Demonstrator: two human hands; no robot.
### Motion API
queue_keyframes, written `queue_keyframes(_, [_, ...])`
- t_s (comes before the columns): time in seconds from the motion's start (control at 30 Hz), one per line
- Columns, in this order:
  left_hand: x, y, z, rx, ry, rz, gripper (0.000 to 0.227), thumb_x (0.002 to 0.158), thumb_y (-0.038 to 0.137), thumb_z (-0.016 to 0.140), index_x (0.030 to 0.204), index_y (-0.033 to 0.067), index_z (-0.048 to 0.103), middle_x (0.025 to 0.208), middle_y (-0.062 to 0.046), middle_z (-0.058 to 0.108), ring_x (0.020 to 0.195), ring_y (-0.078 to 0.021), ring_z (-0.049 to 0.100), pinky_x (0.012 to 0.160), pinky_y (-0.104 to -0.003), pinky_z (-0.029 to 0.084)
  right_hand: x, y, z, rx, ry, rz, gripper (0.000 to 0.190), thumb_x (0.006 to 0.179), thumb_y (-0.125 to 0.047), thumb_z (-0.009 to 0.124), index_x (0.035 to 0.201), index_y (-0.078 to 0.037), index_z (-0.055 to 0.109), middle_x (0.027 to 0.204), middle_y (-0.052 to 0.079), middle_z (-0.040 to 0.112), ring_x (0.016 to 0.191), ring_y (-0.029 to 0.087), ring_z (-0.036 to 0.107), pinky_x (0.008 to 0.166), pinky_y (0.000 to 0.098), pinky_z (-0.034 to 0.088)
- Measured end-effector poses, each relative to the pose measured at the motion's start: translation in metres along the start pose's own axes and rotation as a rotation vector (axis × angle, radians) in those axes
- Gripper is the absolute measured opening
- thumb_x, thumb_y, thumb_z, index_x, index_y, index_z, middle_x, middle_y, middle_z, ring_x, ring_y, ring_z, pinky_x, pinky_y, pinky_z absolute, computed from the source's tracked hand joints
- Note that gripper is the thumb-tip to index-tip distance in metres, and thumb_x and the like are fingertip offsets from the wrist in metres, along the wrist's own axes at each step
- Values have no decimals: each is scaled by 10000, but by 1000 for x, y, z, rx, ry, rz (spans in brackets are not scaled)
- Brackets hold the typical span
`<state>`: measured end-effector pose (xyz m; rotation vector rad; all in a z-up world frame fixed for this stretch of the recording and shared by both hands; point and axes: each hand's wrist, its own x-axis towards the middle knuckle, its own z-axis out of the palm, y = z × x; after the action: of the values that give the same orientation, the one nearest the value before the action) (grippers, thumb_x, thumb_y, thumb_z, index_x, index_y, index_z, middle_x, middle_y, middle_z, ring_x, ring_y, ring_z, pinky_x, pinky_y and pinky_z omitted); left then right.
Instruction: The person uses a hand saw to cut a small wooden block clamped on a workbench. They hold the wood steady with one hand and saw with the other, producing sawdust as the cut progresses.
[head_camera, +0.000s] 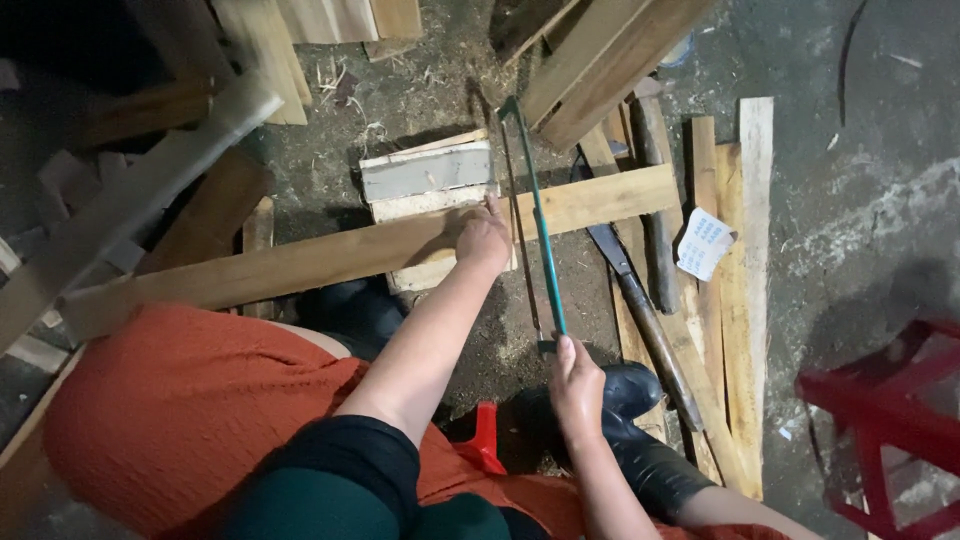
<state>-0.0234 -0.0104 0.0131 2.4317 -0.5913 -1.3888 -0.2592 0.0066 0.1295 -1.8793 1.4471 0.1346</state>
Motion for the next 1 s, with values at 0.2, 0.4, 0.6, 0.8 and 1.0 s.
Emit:
queue_keyframes(0.2, [31,-7,23,202,-20,33,772,995,115,490,1608,-40,45,1424,-376,403,1267,-601,503,896,-671,542,2,-19,-9,-33,57,-26,388,1069,-462,447,1103,-233,758,817,234,747,952,488,686,811,579,550])
queue_keyframes(0.4, [22,-8,12,150,-45,64,817,1031,189,517,1600,-63,-14,1409,-360,403,1283,-557,499,924,-651,549,15,7,-2,-21,60,-22,380,1075,-449,458,1094,-230,769,801,245,738,956,494,687,811,582,539])
queue_keyframes(0.6, [18,-7,15,134,-48,39,724,1056,106,414,1607,-47,-29,1412,-381,370,1278,-576,469,897,-696,527,13,13,3,-2,50,-13,379,1068,-457,469,1128,-253,783,823,226,759,970,472,703,838,572,558])
queue_keyframes(0.8, [44,-17,33,72,-42,46,678,1055,91,342,1607,-40,-31,1431,-360,374,1296,-555,465,948,-693,506,20,26,8,-23,38,-37,368,1065,-452,476,1179,-276,778,883,227,768,985,483,696,868,567,558])
queue_keyframes(1.0, [-36,16,-33,105,-68,-23,814,1000,-156,353,1659,87,-58,1400,-359,411,862,-225,655,672,-258,627,12,20,5,-43,2,-104,494,1046,-478,402,1034,-118,740,715,82,691,677,284,672,646,419,465])
